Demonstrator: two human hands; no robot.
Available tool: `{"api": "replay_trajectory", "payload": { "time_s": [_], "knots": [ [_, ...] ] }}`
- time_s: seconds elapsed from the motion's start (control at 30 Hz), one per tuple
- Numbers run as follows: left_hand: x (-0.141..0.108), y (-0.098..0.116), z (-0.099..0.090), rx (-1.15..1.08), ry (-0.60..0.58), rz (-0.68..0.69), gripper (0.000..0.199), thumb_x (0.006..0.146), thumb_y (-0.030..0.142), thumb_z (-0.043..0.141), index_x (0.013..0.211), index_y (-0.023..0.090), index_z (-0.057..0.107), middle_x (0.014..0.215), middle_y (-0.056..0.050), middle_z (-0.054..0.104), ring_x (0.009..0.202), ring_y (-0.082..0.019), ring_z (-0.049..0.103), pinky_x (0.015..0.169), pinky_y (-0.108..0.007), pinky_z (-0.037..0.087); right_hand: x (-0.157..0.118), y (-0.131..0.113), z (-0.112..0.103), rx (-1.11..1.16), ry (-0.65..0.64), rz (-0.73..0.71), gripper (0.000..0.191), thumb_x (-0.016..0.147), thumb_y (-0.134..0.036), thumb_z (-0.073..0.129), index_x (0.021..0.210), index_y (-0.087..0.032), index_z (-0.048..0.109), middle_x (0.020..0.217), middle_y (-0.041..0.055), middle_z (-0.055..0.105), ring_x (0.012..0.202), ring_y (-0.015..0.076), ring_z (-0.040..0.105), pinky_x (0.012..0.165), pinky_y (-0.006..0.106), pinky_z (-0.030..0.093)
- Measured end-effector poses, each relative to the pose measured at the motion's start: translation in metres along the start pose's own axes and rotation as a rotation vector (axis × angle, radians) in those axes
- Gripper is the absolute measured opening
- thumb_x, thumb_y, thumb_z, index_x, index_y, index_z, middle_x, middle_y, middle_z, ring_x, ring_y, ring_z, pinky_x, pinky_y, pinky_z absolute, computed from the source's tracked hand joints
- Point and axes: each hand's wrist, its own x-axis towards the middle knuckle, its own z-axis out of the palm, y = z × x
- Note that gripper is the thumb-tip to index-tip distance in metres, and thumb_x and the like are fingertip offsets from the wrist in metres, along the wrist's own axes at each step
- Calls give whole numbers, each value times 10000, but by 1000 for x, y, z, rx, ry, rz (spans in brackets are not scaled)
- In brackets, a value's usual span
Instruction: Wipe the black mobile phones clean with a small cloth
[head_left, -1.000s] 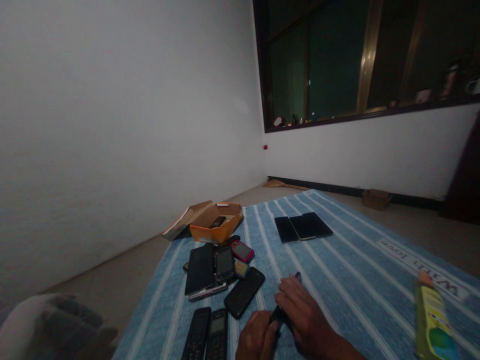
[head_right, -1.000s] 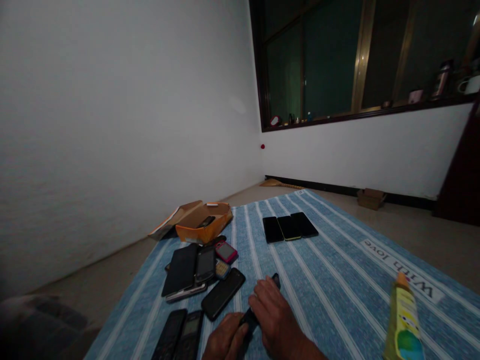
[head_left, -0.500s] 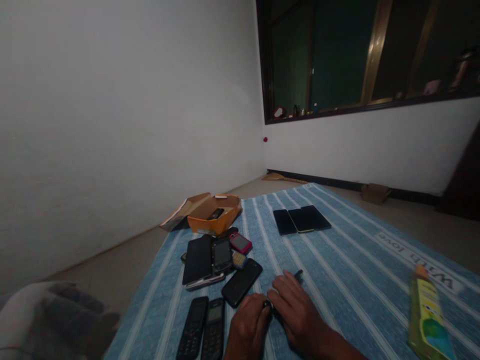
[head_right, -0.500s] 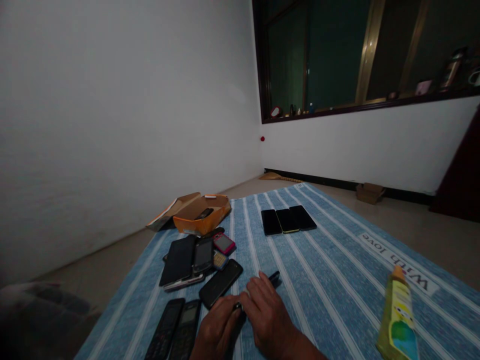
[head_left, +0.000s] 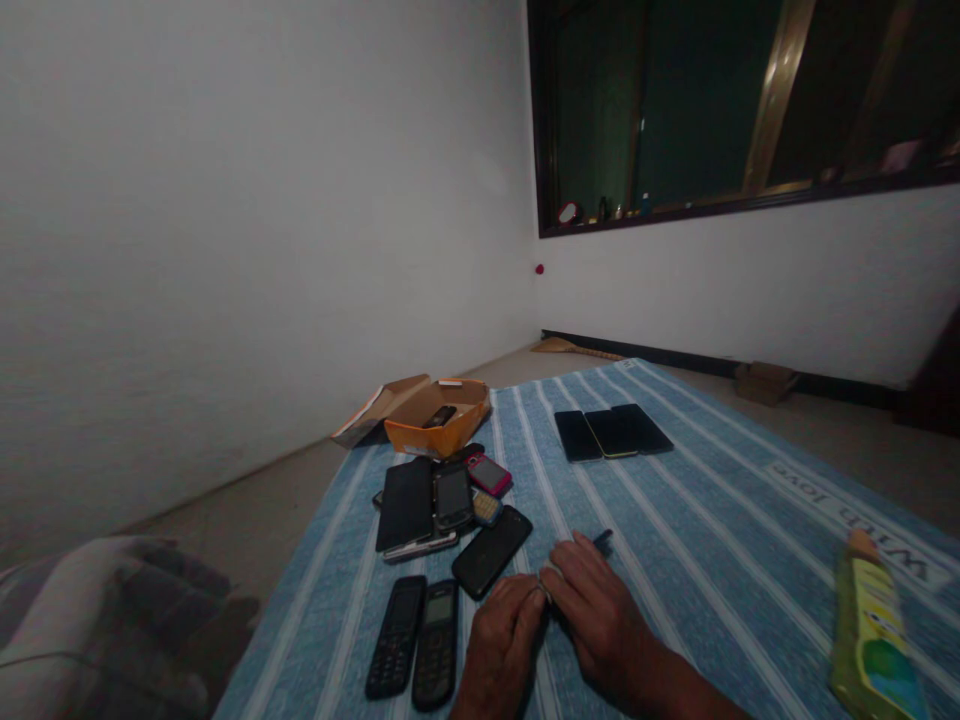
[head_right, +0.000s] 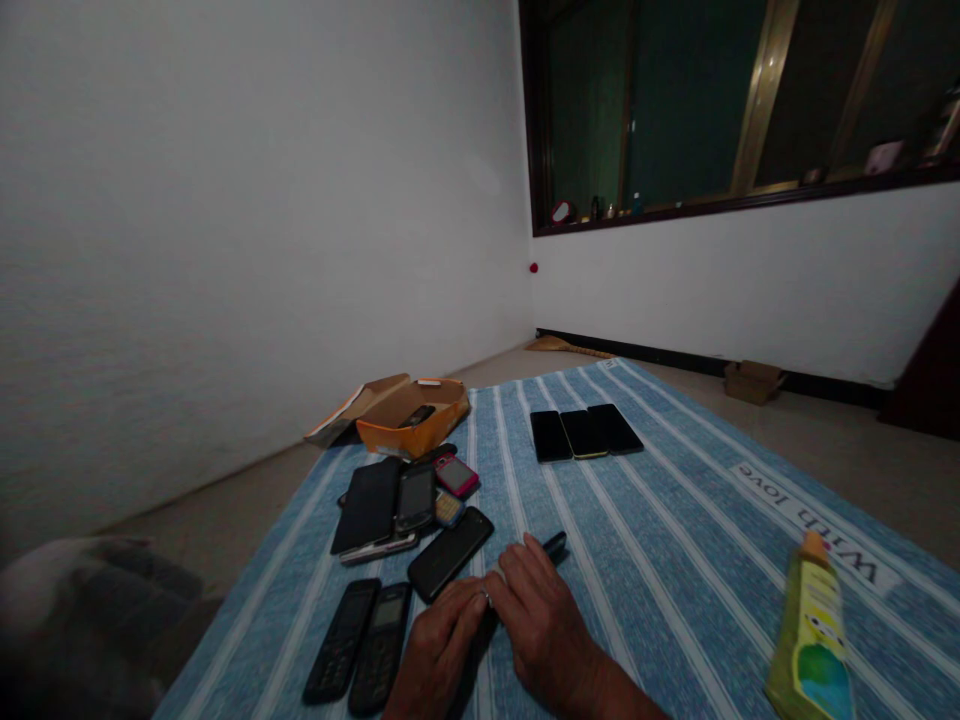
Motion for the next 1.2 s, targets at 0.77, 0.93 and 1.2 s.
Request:
{"api": "replay_trajectory", "payload": {
  "time_s": [0.77, 0.93, 1.2],
  "knots": [
    [3, 3, -1, -90, -2, -219, 511, 935, 562, 411, 746, 176, 688, 734, -48, 692, 698, -183, 624, 686, -269, 507, -9, 21, 7, -66, 26, 68, 418, 862, -19, 365, 1191, -160, 579, 1140, 138, 656, 1169, 268, 570, 1063, 573, 411],
    [4, 3, -1, -102, -10, -240, 533, 923, 586, 408, 748, 168, 689, 734, -52, 679, 699, -189, 605, 689, -279, 491, -13, 34, 5, -120, 22, 106, 419, 857, -8, 379, 1191, -156, 585, 1162, 138, 648, 1195, 273, 553, 1071, 587, 402],
    [2, 3, -2, -106, -21, -273, 543, 918, 602, 408, 716, 165, 659, 707, -35, 633, 679, -175, 561, 666, -267, 467, -18, 39, 8, -122, 51, 104, 462, 850, 16, 365, 1229, -155, 566, 1198, 149, 640, 1234, 280, 540, 1053, 581, 433]
  ]
}}
